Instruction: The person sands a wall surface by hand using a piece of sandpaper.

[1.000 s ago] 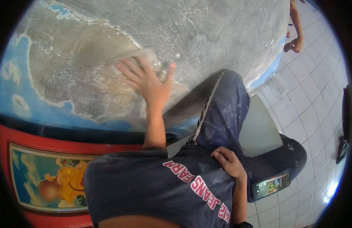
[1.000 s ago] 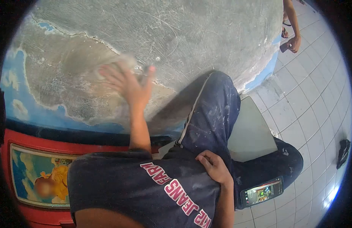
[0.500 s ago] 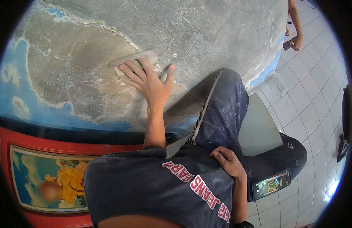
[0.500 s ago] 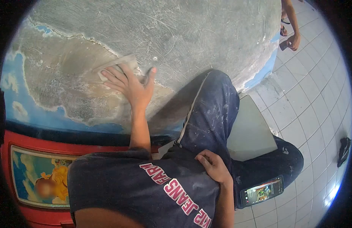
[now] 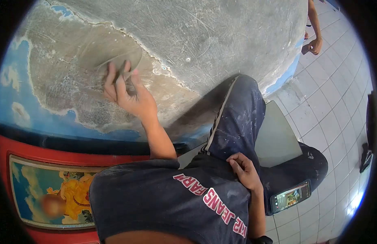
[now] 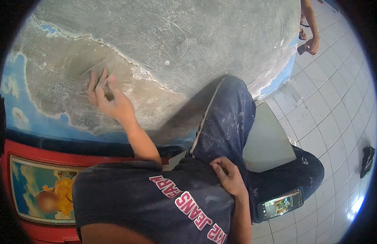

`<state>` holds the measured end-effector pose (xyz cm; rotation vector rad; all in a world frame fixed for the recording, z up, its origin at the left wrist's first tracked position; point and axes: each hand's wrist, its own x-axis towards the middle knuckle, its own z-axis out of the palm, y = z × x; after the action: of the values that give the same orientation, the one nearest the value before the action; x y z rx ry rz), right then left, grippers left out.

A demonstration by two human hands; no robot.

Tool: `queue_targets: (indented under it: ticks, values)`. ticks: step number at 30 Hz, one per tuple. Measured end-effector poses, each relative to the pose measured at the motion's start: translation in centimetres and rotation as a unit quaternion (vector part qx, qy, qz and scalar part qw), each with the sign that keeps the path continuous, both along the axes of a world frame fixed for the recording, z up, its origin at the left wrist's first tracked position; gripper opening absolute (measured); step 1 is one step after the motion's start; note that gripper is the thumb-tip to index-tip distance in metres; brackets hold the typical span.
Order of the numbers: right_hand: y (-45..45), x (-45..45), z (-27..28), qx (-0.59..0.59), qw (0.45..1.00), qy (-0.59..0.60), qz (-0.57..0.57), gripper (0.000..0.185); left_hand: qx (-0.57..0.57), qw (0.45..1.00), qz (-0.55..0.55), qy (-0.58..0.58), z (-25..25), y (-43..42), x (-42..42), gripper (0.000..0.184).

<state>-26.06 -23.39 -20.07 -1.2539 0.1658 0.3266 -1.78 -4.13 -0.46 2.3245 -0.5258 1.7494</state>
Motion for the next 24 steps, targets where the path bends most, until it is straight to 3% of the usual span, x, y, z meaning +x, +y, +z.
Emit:
queue_targets:
  ticks: [1,2,3,5,7,8,10,11,13,15,16,17,20,22,24]
  values:
    - [0.2,0.3,0.2,0.001,0.999,-0.036,-0.027,0.019,-0.001,1.000,0.002,-0.001,-0.3,-0.6,-1.0,0.035]
    - [0.5,0.8,0.8,0.000,0.999,-0.038,-0.025,0.019,-0.170,0.973,-0.127,0.092,-0.9,-1.3,-2.2,0.031]
    - [0.6,1.4,1.8,-0.024,0.995,-0.084,-0.052,0.027,-0.330,0.892,-0.250,0.180,-1.6,-2.1,-3.2,0.027]
    - [1.1,3.1,3.7,-0.051,0.987,-0.130,-0.078,0.036,-0.361,0.808,-0.422,0.194,-3.8,-3.5,-4.6,0.022]
    - [1.6,5.5,5.4,-0.022,0.943,-0.291,-0.160,0.054,-0.292,0.808,-0.435,0.269,-6.2,-4.0,-6.1,0.026]
    - [2.3,6.8,5.9,-0.026,0.942,-0.293,-0.159,0.054,-0.337,0.761,-0.463,0.306,-7.4,-4.9,-6.8,0.027]
    - [3.8,9.4,7.3,0.170,0.901,-0.311,-0.249,0.064,-0.435,0.653,-0.503,0.363,-9.5,-6.9,-8.2,0.031]
    - [4.1,9.9,8.5,0.183,0.906,-0.245,-0.293,0.053,-0.456,0.630,-0.496,0.385,-9.9,-6.6,-8.4,0.032]
    - [4.6,10.6,9.0,0.142,0.892,-0.293,-0.313,0.046,-0.478,0.607,-0.487,0.407,-10.5,-5.5,-8.1,0.034]
    - [5.3,11.5,9.3,0.105,0.868,-0.356,-0.330,0.024,-0.439,0.652,-0.402,0.470,-12.0,-3.9,-7.3,0.038]
    - [5.8,12.0,9.6,0.106,0.869,-0.355,-0.329,0.024,-0.424,0.665,-0.373,0.489,-12.6,-3.4,-6.9,0.039]
    - [6.3,12.5,9.8,0.093,0.882,-0.327,-0.327,0.020,-0.443,0.634,-0.376,0.510,-13.4,-3.1,-6.7,0.042]
    - [8.5,14.4,9.4,0.081,0.881,-0.299,-0.358,0.018,-0.499,0.498,-0.512,0.491,-24.2,0.2,-4.3,0.049]
    - [9.2,15.8,8.7,-0.009,0.840,-0.372,-0.395,0.023,-0.311,0.672,-0.444,0.504,-21.1,-1.9,-5.6,0.052]
    - [8.6,16.8,10.0,-0.118,0.795,-0.422,-0.420,0.029,-0.102,0.797,-0.344,0.485,-17.9,-4.0,-7.0,0.055]
